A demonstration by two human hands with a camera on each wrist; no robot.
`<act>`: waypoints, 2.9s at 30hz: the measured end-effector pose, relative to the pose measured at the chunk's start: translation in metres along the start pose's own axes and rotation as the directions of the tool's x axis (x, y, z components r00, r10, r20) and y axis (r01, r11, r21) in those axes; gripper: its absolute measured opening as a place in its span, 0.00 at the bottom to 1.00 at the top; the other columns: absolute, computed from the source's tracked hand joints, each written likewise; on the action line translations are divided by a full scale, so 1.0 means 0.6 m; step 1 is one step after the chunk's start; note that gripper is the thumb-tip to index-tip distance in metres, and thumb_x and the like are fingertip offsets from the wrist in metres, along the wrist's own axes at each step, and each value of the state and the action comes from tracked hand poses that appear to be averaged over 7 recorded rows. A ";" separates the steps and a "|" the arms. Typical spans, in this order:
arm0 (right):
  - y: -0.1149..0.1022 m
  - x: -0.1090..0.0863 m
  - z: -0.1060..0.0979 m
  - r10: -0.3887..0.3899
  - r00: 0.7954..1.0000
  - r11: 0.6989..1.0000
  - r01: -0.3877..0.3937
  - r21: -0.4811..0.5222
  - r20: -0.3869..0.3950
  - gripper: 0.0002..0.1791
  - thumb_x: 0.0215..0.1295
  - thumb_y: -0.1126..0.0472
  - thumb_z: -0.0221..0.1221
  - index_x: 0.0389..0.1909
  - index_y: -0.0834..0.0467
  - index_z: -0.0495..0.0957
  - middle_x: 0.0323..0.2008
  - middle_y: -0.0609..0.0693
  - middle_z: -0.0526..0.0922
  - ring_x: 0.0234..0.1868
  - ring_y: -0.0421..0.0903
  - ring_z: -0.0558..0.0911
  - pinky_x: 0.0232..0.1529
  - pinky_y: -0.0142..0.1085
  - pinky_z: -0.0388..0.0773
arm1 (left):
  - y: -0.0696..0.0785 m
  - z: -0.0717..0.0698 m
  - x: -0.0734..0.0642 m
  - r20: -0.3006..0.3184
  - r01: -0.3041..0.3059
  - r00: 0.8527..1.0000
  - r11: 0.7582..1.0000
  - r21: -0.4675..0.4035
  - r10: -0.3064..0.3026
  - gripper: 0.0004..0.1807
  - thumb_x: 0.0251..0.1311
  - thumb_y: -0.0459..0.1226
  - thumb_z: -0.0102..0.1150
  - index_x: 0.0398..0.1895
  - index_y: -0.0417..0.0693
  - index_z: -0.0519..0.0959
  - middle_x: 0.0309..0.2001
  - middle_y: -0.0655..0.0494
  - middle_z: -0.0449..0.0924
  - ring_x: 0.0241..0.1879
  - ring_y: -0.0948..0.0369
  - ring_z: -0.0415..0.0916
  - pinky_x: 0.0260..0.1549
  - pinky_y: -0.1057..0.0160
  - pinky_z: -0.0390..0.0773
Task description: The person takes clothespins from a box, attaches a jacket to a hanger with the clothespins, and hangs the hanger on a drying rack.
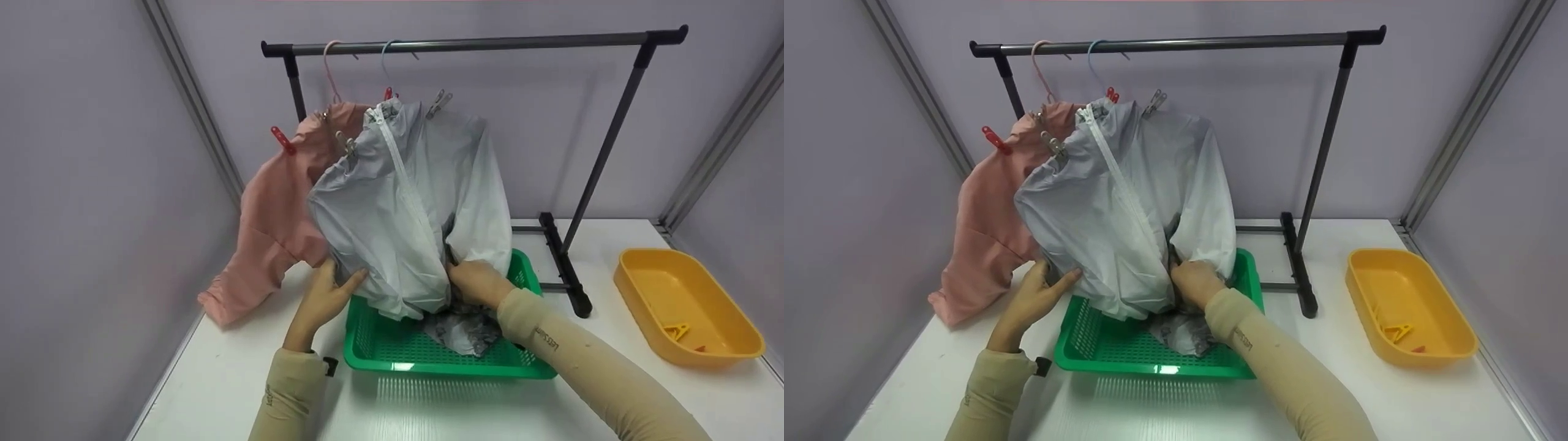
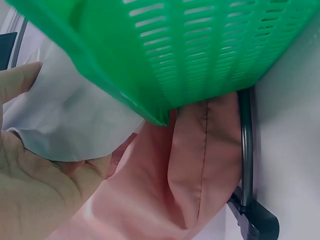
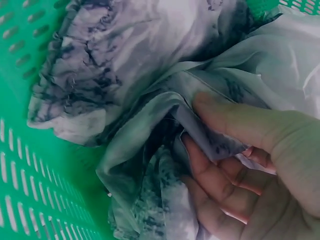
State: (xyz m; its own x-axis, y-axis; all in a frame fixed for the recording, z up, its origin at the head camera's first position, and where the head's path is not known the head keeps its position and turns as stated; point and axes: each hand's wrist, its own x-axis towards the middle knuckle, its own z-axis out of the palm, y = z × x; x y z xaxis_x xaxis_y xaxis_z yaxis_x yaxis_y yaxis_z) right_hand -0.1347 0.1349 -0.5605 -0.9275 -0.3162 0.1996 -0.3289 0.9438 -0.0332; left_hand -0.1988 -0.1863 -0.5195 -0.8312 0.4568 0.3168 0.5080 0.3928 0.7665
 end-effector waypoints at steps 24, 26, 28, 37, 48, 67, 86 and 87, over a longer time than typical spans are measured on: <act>0.008 0.008 0.021 -0.007 1.000 0.999 0.006 -0.049 -0.018 0.11 0.57 0.74 0.71 0.32 0.63 0.78 0.27 0.62 0.84 0.29 0.61 0.85 0.32 0.54 0.84 | -0.004 0.000 0.003 0.035 -0.047 0.998 0.999 0.009 0.047 0.37 0.73 0.46 0.68 0.77 0.36 0.67 0.73 0.37 0.74 0.74 0.43 0.70 0.75 0.37 0.68; 0.008 0.011 0.021 -0.008 1.000 0.999 0.007 -0.045 -0.017 0.11 0.58 0.74 0.71 0.33 0.63 0.78 0.28 0.63 0.84 0.29 0.61 0.85 0.32 0.55 0.84 | -0.005 0.000 0.002 0.031 -0.055 0.998 0.998 0.010 0.055 0.38 0.73 0.46 0.68 0.78 0.36 0.67 0.73 0.37 0.73 0.75 0.42 0.69 0.75 0.37 0.67; 0.008 0.012 0.021 -0.008 1.000 0.999 0.008 -0.039 -0.019 0.10 0.58 0.74 0.71 0.33 0.63 0.78 0.29 0.63 0.84 0.30 0.61 0.85 0.33 0.55 0.84 | -0.005 -0.001 0.002 0.030 -0.069 0.997 0.998 0.011 0.068 0.38 0.74 0.45 0.68 0.79 0.36 0.66 0.74 0.37 0.71 0.76 0.42 0.68 0.76 0.37 0.66; 0.011 0.015 0.016 0.030 0.999 0.998 -0.032 0.060 0.043 0.08 0.62 0.75 0.68 0.32 0.63 0.79 0.31 0.63 0.83 0.32 0.62 0.84 0.35 0.55 0.83 | -0.006 -0.001 0.002 0.033 -0.084 0.996 0.996 0.008 0.084 0.38 0.74 0.46 0.67 0.79 0.39 0.65 0.75 0.38 0.71 0.77 0.42 0.67 0.76 0.37 0.65; 0.021 0.015 -0.001 0.076 0.993 0.982 -0.090 0.169 0.088 0.07 0.64 0.76 0.62 0.34 0.61 0.79 0.33 0.61 0.83 0.33 0.58 0.81 0.36 0.48 0.77 | -0.005 -0.001 0.000 0.033 -0.094 0.995 0.995 0.016 0.093 0.30 0.74 0.45 0.67 0.71 0.36 0.74 0.64 0.41 0.80 0.65 0.46 0.77 0.67 0.38 0.75; 0.040 0.020 -0.040 0.061 0.995 0.944 -0.031 0.328 -0.081 0.14 0.62 0.76 0.58 0.25 0.56 0.70 0.20 0.47 0.69 0.23 0.43 0.63 0.29 0.37 0.62 | -0.010 -0.001 0.000 0.022 -0.092 0.996 0.995 0.037 0.092 0.29 0.73 0.46 0.68 0.68 0.37 0.77 0.62 0.42 0.82 0.63 0.47 0.79 0.66 0.38 0.76; 0.069 0.043 -0.117 0.138 0.957 0.935 -0.040 0.354 -0.255 0.13 0.59 0.75 0.60 0.26 0.57 0.68 0.23 0.50 0.70 0.27 0.49 0.69 0.32 0.42 0.66 | -0.012 -0.002 -0.002 0.054 -0.050 0.997 0.999 0.011 0.049 0.32 0.75 0.48 0.66 0.72 0.38 0.72 0.69 0.40 0.78 0.70 0.44 0.75 0.70 0.36 0.73; 0.071 0.045 -0.120 0.147 0.953 0.933 -0.044 0.357 -0.266 0.13 0.59 0.76 0.60 0.26 0.57 0.68 0.23 0.51 0.71 0.27 0.50 0.69 0.32 0.42 0.66 | -0.011 -0.002 -0.001 0.052 -0.050 0.997 0.999 0.013 0.049 0.32 0.75 0.47 0.66 0.72 0.38 0.73 0.68 0.40 0.78 0.69 0.44 0.75 0.69 0.37 0.73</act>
State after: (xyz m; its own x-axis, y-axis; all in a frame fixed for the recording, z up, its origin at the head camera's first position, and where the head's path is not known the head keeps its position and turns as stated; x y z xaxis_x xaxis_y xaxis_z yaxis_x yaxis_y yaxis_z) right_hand -0.1612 0.1737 -0.4859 -0.8846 -0.1373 0.4456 -0.3297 0.8599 -0.3896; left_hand -0.2019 -0.1903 -0.5243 -0.7925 0.5166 0.3242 0.5516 0.3802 0.7424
